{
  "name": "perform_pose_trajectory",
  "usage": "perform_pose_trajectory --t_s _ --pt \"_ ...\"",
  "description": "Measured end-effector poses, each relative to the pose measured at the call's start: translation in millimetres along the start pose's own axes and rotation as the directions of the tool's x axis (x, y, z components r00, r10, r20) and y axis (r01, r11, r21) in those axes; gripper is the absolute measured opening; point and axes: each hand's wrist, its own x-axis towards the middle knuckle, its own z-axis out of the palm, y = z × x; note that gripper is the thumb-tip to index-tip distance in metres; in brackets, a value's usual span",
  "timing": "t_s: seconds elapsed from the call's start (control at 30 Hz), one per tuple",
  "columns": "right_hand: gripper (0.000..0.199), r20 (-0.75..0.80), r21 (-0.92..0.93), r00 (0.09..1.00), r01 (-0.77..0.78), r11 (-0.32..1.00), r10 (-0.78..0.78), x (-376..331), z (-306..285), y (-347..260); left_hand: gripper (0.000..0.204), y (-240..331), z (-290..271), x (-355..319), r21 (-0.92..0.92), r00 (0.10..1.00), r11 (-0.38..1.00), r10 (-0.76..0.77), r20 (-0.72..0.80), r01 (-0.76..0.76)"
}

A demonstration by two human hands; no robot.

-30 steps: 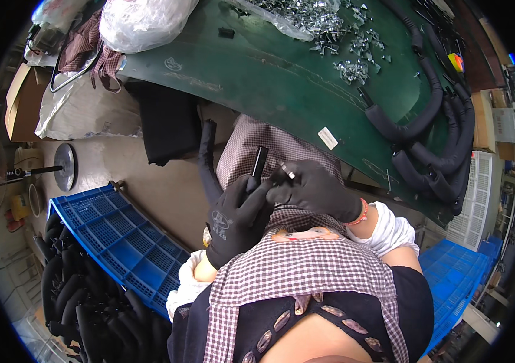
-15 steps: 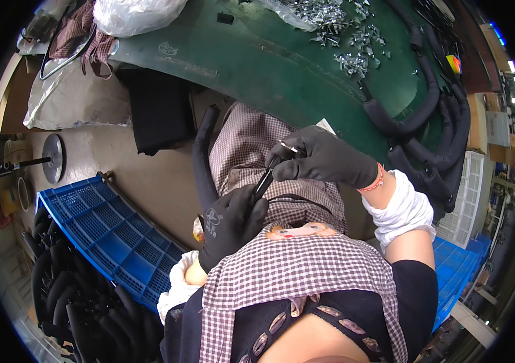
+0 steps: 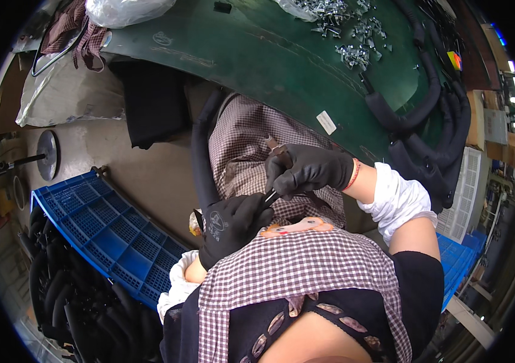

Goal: The person repeatedly picks up black rubber hoses and metal clips from a green workbench, inserts the clips into the hose ends, and places the finished hoses back on the table. The person handles the hoses and clips one at a time throughout the clip.

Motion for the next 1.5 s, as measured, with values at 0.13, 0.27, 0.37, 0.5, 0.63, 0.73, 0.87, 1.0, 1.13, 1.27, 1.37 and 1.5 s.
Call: perform_pose_trajectory --t_s 0.13,0.27,0.37,0.5,0.63,0.73,0.87,1.0,1.13,1.27,1.37,1.5 --pt "0.029 -0.062 -0.761 0.983 0.067 0.645 -0.175 -18 1 -17 0.024 -7 0 3 -0.011 1.0 1.0 -0.002 -0.028 0.002" --pt "0.024 -0.188 -0.914 0.952 -0.08 0.397 -0.24 -51 8 -56 0.025 -14 4 -1 -0.022 0.998 1.0 0.004 -0.063 -0.005" --pt "0.016 -0.114 -0.978 0.935 -0.046 0.203 -0.335 -56 12 -61 0.026 -16 7 -2 -0.03 0.997 0.999 0.008 -0.08 -0.011" --pt "0.007 0.052 -0.999 0.924 0.05 -0.015 -0.378 -51 17 -69 0.027 -14 4 -2 -0.025 0.998 1.0 0.001 -0.068 -0.002" --pt "0.01 0.085 -0.992 0.952 0.054 -0.111 -0.296 -46 19 -75 0.027 -15 5 -2 -0.027 0.995 0.999 0.044 -0.091 -0.046" --pt "0.007 0.139 -0.973 0.954 0.081 -0.217 -0.266 -38 24 -78 0.027 -13 5 -3 -0.012 0.996 1.0 0.026 -0.087 -0.027" --pt "0.005 0.264 -0.874 0.946 0.154 -0.46 -0.186 -31 37 -77 0.027 -21 14 -7 -0.054 0.996 0.998 0.023 -0.085 -0.028" --pt "0.007 0.335 -0.854 0.915 0.194 -0.483 -0.224 -30 39 -67 0.026 -27 15 -9 -0.078 0.999 0.996 0.026 -0.047 -0.029" --pt "0.006 0.336 -0.876 0.904 0.197 -0.439 -0.264 -37 37 -76 0.023 -12 3 -4 -0.079 0.999 0.996 0.037 -0.027 -0.039" --pt "0.019 0.015 -1.0 0.821 0.0 -0.026 -0.571 -62 5 -111 0.024 -5 -31 -16 -0.109 0.953 0.989 -0.123 -0.276 0.096" --pt "0.047 -0.319 -0.942 0.801 -0.208 0.263 -0.507 -77 4 -116 0.033 -20 -89 -50 -0.376 0.932 0.914 -0.258 -0.255 0.15" --pt "0.075 -0.352 -0.906 0.73 -0.109 0.409 -0.585 -56 -3 -74 0.018 -34 -161 -98 -0.538 0.88 0.77 0.066 -0.47 -0.345"
